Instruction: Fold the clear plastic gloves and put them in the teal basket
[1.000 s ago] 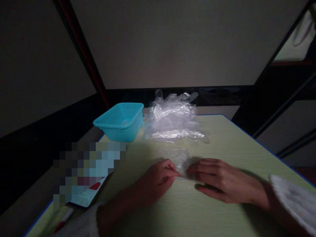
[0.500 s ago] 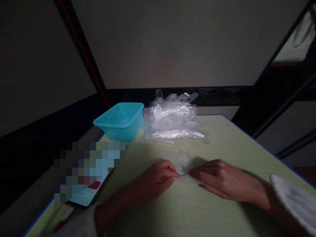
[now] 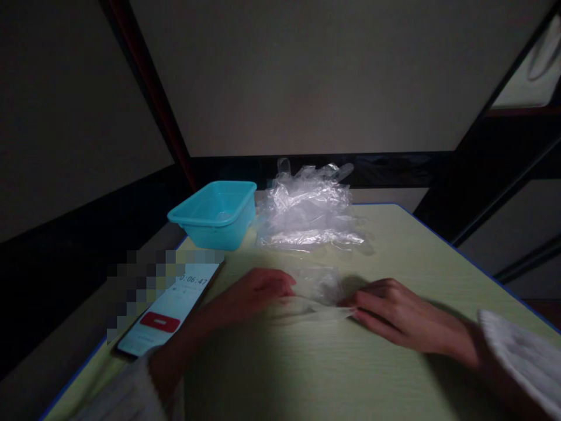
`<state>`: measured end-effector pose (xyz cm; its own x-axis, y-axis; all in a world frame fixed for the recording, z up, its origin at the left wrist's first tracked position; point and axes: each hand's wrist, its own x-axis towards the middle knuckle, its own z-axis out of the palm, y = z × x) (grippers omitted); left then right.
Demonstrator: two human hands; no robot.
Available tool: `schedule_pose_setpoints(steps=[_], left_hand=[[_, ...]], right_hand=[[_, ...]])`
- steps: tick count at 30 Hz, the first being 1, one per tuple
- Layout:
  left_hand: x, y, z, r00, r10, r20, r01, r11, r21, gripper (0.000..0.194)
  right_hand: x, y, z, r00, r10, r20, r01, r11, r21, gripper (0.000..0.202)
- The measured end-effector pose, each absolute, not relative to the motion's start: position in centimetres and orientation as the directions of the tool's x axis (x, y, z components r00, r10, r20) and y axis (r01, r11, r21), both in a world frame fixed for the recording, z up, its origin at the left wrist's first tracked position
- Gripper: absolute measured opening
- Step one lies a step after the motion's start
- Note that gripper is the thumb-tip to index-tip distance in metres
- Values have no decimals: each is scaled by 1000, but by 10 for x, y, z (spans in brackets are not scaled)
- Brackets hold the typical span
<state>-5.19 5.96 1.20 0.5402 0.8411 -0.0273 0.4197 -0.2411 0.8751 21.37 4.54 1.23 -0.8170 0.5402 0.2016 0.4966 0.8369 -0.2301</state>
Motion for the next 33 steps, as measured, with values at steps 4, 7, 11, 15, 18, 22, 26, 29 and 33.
schedule_pose_setpoints(steps=[4,7,11,15,18,22,26,29,33], left_hand=[[-53,69,6,421,900,-110,333,-41,942,32],[-52,75,3,306,924,-229,296,136,945,32],[-51,77,5,236,935,-265,306,187,933,28],[-48,75,8,196,942,-272,322,200,926,23],[-46,74,9,180,948,-263,342,190,920,18],[-42,73,12,163,954,-252,367,179,913,11],[-40,72,14,154,962,-225,391,150,908,21],[-42,71,11,178,960,-218,403,131,906,36],[-46,65,6,314,913,-260,423,111,899,48]], right_hand=[[210,49,11,-694,695,188,578,694,-430,28],[205,53,9,-575,807,132,572,513,-640,25],[198,62,4,-456,890,25,465,262,-846,25],[193,71,1,-362,927,-98,411,64,-909,24],[190,74,0,-322,940,-117,423,33,-905,18],[188,75,-2,-268,956,-117,447,16,-895,13],[187,74,-3,-237,965,-115,460,7,-888,8],[188,73,-2,-251,959,-135,464,-3,-886,8],[193,71,1,-301,936,-181,477,-16,-879,8]])
